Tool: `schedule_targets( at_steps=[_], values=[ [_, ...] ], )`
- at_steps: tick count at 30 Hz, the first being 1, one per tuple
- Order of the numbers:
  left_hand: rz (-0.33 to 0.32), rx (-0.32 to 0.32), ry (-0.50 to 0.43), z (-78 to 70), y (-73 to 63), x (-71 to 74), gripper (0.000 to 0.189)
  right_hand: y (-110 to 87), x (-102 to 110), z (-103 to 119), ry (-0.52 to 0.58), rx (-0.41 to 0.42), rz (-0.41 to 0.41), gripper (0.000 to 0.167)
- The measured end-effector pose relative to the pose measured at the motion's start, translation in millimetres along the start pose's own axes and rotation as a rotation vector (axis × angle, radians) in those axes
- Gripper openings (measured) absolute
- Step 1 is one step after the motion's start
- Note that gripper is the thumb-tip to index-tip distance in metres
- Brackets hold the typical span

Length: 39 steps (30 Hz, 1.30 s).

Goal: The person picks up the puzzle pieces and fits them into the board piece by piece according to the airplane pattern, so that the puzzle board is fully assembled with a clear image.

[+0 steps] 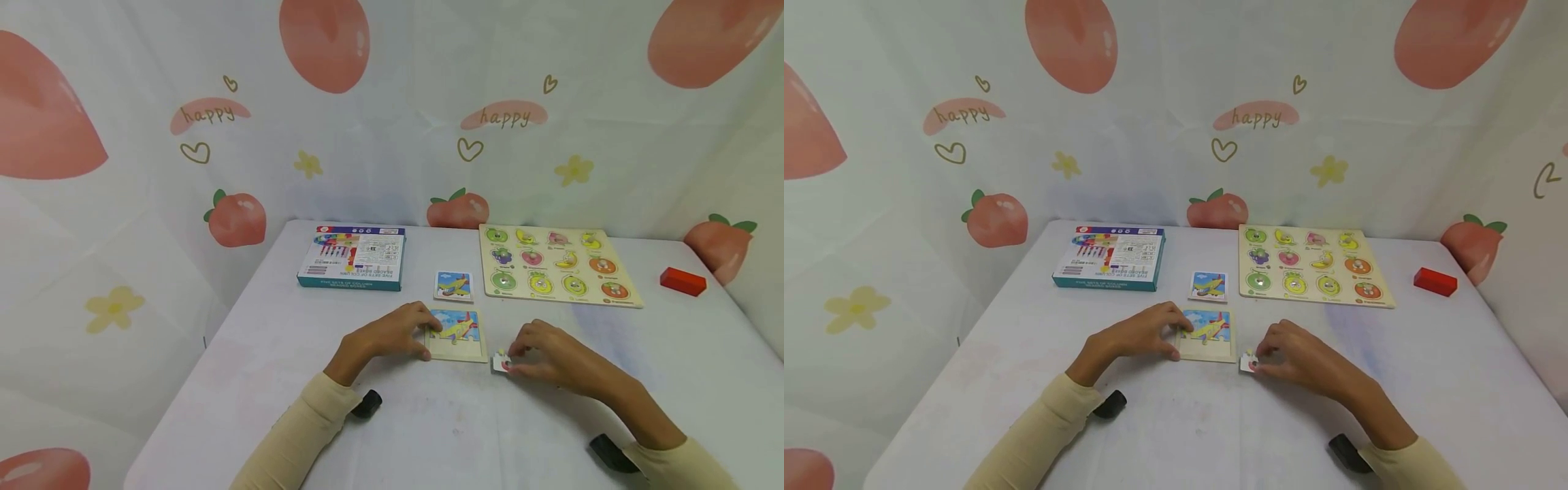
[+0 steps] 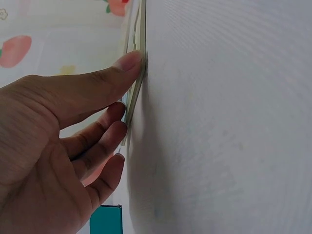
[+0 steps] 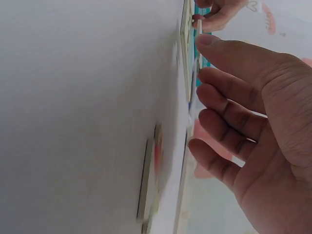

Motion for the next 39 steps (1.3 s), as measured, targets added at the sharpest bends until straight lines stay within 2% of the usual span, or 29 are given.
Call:
schedule_targets(
  at_steps=[6, 14, 28, 39],
  values=[
    [-0.003, 0.012, -0.009, -0.1, -0.9, 0.8, 0.052, 18.1, -4.5, 11.7, 0.007, 0.018, 0.012, 0.011],
    [-0.011, 0.014, -0.016, 3.4, -0.1, -0.4, 0.051, 43.4, -15.3, 30.4, -0.012, 0.109, -0.005, 0.014],
    [-0.01, -0.002, -0.038, 1.6, 0.2, 0.8, 0.052, 71.4, -32.4, 54.4, -0.056, 0.113, 0.02, 0.014],
    [-0.017, 0.002, -0.063, 1.5, 0.0, 0.7, 0.052, 81.5, -38.5, 58.6, -0.045, 0.077, 0.063, 0.017]
  ],
)
Point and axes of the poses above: each hand's wrist, its own y-axis towards the middle knuckle, its own x-axis out of the back of the hand, z = x × y, the point moved 4 cm from there along y, towards the middle knuckle, and after that the axes turned 11 degrees about -x, right-handed, at the moved point
